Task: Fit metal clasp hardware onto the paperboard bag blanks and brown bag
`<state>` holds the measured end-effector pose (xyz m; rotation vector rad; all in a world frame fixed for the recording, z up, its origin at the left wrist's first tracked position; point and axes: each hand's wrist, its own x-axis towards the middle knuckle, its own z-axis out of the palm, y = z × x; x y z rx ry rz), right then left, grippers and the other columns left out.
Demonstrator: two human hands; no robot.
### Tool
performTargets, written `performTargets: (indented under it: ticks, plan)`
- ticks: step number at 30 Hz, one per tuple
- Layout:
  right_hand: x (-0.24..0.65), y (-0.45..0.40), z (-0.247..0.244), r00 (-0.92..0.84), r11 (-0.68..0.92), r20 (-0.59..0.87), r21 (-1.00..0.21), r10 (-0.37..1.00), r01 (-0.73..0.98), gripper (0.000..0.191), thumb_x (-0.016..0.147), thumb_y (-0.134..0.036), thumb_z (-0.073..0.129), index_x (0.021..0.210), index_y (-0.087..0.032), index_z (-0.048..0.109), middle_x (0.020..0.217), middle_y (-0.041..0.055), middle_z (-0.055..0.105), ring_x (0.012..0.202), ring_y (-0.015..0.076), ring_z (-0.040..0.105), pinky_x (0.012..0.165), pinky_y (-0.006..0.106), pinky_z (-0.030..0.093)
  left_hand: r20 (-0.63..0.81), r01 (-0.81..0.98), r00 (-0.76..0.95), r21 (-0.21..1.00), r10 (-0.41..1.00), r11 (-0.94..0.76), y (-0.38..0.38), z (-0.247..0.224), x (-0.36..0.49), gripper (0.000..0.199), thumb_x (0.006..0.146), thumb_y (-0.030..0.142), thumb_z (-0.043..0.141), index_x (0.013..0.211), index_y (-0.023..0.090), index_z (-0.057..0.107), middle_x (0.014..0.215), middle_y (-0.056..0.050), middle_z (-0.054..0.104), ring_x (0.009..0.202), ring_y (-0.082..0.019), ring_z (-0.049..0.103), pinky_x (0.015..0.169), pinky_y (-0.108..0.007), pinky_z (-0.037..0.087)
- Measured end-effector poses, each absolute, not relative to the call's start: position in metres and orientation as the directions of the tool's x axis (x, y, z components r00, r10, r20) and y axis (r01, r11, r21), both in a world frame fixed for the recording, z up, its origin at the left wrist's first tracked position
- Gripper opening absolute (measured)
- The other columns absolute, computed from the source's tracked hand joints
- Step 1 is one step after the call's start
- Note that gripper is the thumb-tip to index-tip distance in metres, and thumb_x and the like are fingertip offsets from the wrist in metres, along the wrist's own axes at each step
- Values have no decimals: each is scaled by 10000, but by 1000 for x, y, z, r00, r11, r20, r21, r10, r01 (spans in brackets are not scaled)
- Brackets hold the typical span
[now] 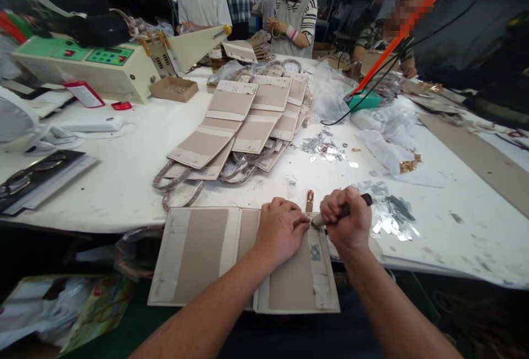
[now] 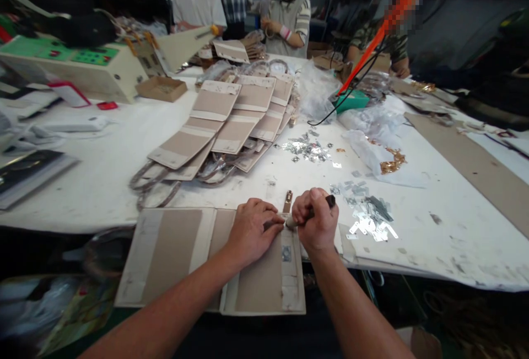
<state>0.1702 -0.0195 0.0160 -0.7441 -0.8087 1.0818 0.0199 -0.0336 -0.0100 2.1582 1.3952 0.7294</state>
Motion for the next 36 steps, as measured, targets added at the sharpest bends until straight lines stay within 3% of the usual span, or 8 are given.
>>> performTargets:
  ticks: [9, 18, 22, 26, 32, 36]
  plan:
    - [168, -21, 10, 75, 218, 210, -968, 975, -121, 436, 921, -469, 712, 629, -232, 492, 479, -46, 476, 421, 116, 406, 422, 261, 341, 182, 669, 286, 664, 941, -333, -33, -10, 19, 113, 848, 297, 802, 946, 285, 747, 1003, 4, 744, 1081, -255, 589, 883, -418, 411]
    - [170, -21, 3, 103, 251, 235, -949, 967, -191, 432, 937, -433, 682, 623, -239, 459, 467, -65, 435, 404, 110, 377, 409, 256, 306, 158, 704, 307, 627, 939, -335, -27, -12, 15, 165, 837, 365, 804, 974, 283, 762, 1000, -8, 760, 1065, -255, 610, 911, -402, 439]
    - [171, -20, -5, 68, 234, 227, -963, 972, -135, 429, 932, -467, 681, 631, -239, 476, 476, -61, 452, 419, 116, 396, 423, 260, 338, 118, 770, 361, 522, 925, -367, -19, -1, 7, 209, 911, 431, 695, 1025, 272, 767, 1005, -51, 760, 991, -258, 653, 852, -381, 475]
    - [173, -21, -1, 45, 236, 233, -968, 971, -83, 436, 926, -491, 687, 632, -241, 482, 473, -57, 461, 426, 124, 410, 427, 262, 345, -35, 865, 335, 408, 942, -293, -10, 8, 7, 346, 913, 577, 621, 970, 268, 766, 939, -73, 771, 875, -280, 699, 745, -369, 482]
    - [168, -24, 27, -31, 224, 224, -975, 974, 6, 248, 915, -449, 749, 884, -231, 633, 608, -38, 590, 520, 136, 522, 492, 256, 415, -162, 865, 358, 429, 920, -261, 9, 10, 13, 359, 844, 612, 645, 822, 275, 765, 854, -53, 776, 843, -279, 715, 697, -340, 474]
    - [153, -23, 47, -39, 278, 283, -955, 958, -107, 335, 934, -474, 729, 757, -240, 567, 519, -55, 513, 443, 123, 444, 443, 261, 386, -172, 844, 393, 458, 903, -280, 15, 8, 12, 283, 827, 554, 665, 821, 293, 774, 848, -32, 776, 837, -261, 709, 704, -327, 473]
